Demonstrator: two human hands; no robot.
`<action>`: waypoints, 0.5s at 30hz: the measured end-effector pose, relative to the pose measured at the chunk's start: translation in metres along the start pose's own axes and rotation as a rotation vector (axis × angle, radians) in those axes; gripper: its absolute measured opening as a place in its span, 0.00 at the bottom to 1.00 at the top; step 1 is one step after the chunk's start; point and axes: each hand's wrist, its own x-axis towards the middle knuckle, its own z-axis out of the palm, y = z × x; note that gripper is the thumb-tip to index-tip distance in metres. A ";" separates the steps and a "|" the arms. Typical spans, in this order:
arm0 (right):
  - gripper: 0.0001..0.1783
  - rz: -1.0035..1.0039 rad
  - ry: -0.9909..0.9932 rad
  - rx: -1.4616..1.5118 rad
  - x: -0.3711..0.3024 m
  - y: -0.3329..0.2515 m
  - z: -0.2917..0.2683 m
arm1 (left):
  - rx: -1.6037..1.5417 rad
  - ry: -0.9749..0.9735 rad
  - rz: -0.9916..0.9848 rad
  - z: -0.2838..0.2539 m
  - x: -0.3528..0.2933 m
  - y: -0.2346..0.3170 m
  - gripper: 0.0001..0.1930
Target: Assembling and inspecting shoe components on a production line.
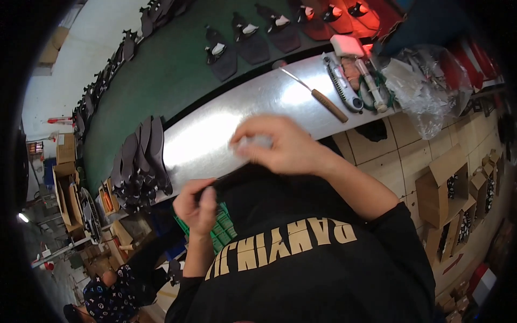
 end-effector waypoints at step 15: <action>0.18 -0.202 0.621 -1.015 -0.026 0.084 -0.037 | -1.355 0.262 -1.202 0.026 -0.026 -0.067 0.18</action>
